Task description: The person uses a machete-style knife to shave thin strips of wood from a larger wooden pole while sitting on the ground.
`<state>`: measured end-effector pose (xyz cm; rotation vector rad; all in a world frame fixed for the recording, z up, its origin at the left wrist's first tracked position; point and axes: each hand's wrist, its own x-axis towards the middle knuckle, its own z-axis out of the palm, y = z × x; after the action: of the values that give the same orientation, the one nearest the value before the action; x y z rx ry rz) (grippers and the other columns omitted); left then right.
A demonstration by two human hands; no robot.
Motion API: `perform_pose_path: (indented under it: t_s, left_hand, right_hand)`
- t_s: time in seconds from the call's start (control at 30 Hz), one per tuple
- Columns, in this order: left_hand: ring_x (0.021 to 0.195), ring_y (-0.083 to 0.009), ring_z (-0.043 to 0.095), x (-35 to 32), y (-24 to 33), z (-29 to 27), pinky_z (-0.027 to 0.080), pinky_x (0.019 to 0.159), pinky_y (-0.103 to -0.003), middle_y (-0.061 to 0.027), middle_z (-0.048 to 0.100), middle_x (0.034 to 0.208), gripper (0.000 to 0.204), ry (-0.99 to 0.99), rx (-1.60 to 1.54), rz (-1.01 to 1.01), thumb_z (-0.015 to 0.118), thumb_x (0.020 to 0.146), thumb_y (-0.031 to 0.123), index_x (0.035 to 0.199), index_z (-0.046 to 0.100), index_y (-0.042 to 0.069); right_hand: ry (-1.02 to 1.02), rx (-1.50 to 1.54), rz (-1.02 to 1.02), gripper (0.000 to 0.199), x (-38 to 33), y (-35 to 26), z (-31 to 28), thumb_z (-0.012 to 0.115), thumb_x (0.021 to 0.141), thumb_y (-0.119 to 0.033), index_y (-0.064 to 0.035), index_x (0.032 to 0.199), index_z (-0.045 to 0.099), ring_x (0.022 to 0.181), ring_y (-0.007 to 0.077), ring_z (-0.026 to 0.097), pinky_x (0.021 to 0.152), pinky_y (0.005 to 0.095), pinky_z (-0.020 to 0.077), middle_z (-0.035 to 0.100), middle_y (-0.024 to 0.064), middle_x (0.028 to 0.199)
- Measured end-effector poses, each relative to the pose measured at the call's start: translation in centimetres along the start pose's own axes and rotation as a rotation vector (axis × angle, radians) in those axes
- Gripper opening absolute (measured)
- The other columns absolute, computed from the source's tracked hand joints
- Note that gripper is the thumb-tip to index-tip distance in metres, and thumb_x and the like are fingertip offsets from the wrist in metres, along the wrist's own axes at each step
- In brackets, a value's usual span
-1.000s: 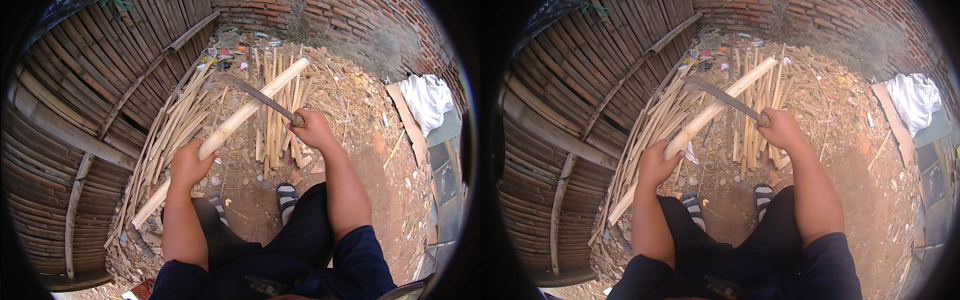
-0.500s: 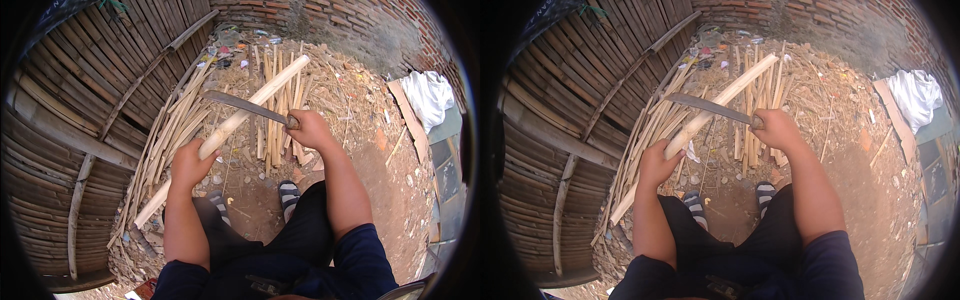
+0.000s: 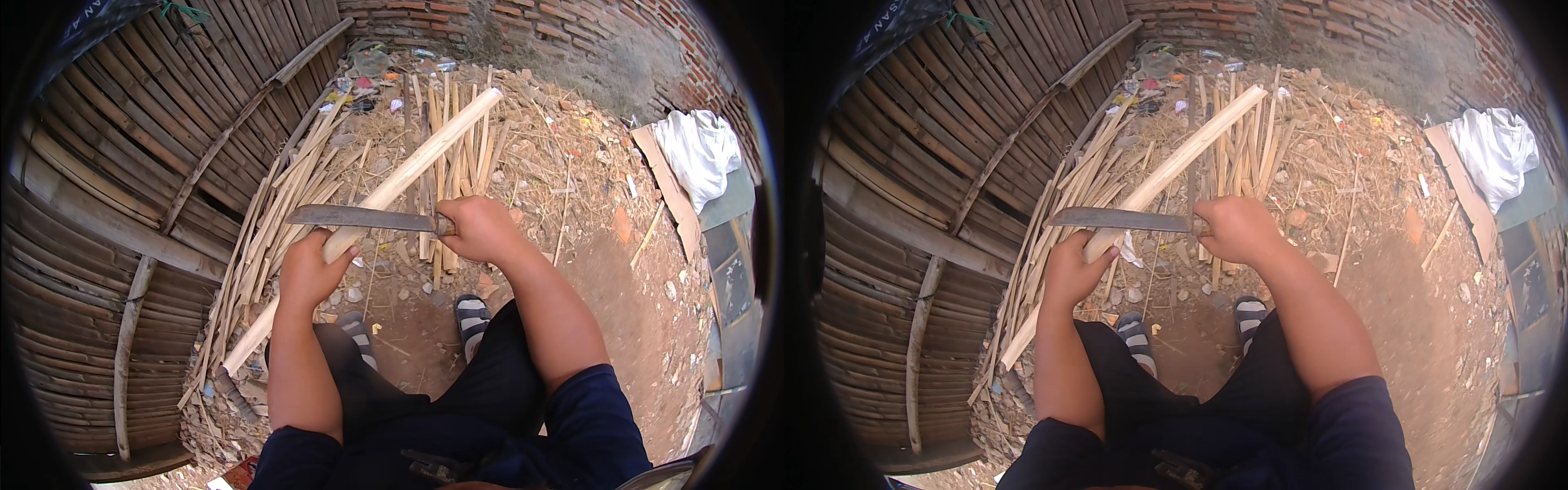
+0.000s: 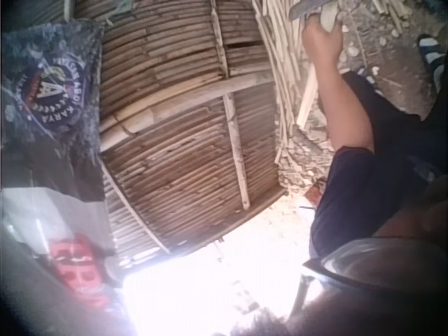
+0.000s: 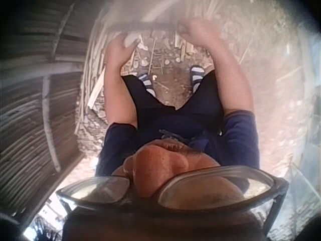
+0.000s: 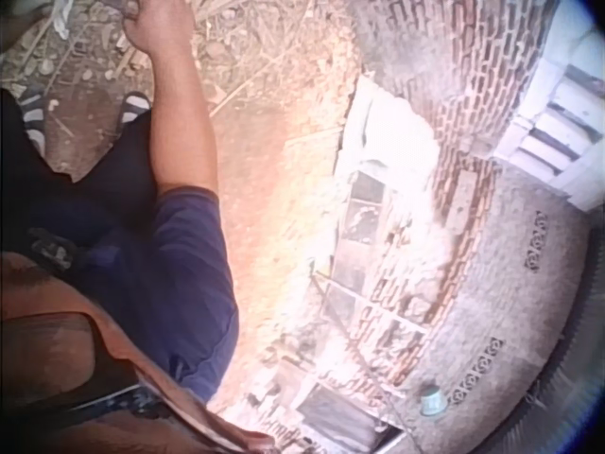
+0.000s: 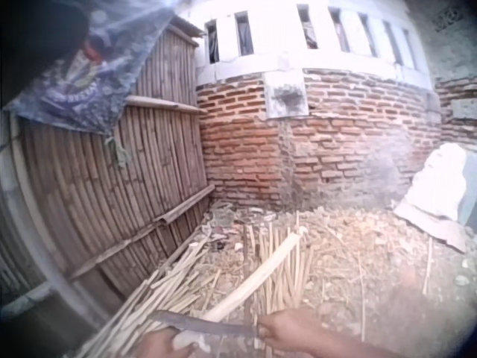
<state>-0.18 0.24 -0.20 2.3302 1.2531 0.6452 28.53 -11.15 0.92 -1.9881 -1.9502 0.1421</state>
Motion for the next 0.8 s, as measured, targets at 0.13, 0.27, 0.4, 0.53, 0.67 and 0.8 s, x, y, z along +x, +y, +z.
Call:
perform_pose_path:
  t_s: [0.13,0.27,0.4,0.53,0.67,0.8]
  left_hand:
    - [0.081,-0.0399,0.071,-0.1,-0.1,-0.2,0.055,0.072,-0.047,-0.0207,0.073,0.084,0.044,0.012,-0.007,-0.006,0.085,0.082,0.039,0.102,0.074,0.002]
    - [0.079,-0.0394,0.071,0.0,0.6,-0.8,0.055,0.071,-0.047,-0.0194,0.072,0.081,0.042,-0.038,0.016,-0.047,0.085,0.082,0.040,0.100,0.074,0.003]
    - [0.078,-0.0394,0.071,0.0,0.9,-0.8,0.054,0.071,-0.047,-0.0190,0.072,0.080,0.040,-0.050,0.035,-0.056,0.085,0.082,0.039,0.099,0.074,0.004]
    - [0.079,-0.0394,0.071,0.0,0.7,-0.2,0.055,0.072,-0.047,-0.0193,0.072,0.081,0.040,-0.036,0.020,-0.046,0.084,0.082,0.039,0.100,0.074,0.005]
    - [0.081,-0.0395,0.072,0.1,1.2,-0.3,0.055,0.073,-0.047,-0.0197,0.073,0.084,0.041,-0.081,0.034,-0.063,0.084,0.083,0.040,0.101,0.074,0.005]
    - [0.079,-0.0392,0.071,-0.1,0.4,0.0,0.054,0.072,-0.045,-0.0211,0.073,0.083,0.042,-0.008,0.007,0.005,0.085,0.082,0.037,0.100,0.073,0.001]
  right_hand:
    - [0.000,0.030,0.121,0.028,0.3,0.8,-0.9,0.080,0.082,-0.028,-0.0079,0.099,0.070,0.086,0.0410,0.070,0.075,0.0507,0.0550,0.071,0.0184,0.085]
    - [0.088,0.088,0.360,0.027,0.2,3.8,-2.0,0.079,0.083,-0.028,-0.0063,0.097,0.070,0.088,0.0414,0.070,0.076,0.0513,0.0547,0.072,0.0200,0.088]
    - [0.108,0.118,0.389,0.028,-0.2,5.0,-2.4,0.079,0.085,-0.030,-0.0058,0.097,0.072,0.087,0.0424,0.070,0.077,0.0512,0.0542,0.072,0.0213,0.088]
    - [0.043,0.092,0.271,0.030,0.0,3.3,-1.7,0.080,0.084,-0.030,-0.0057,0.098,0.070,0.084,0.0425,0.069,0.075,0.0507,0.0541,0.071,0.0206,0.085]
    - [0.019,0.057,0.074,0.031,0.1,1.1,-0.2,0.082,0.082,-0.031,-0.0059,0.095,0.068,0.082,0.0430,0.069,0.073,0.0507,0.0541,0.070,0.0198,0.081]
    - [-0.035,0.016,0.050,0.030,0.4,0.1,-0.4,0.082,0.081,-0.030,-0.0074,0.096,0.069,0.084,0.0424,0.069,0.074,0.0509,0.0544,0.070,0.0193,0.082]
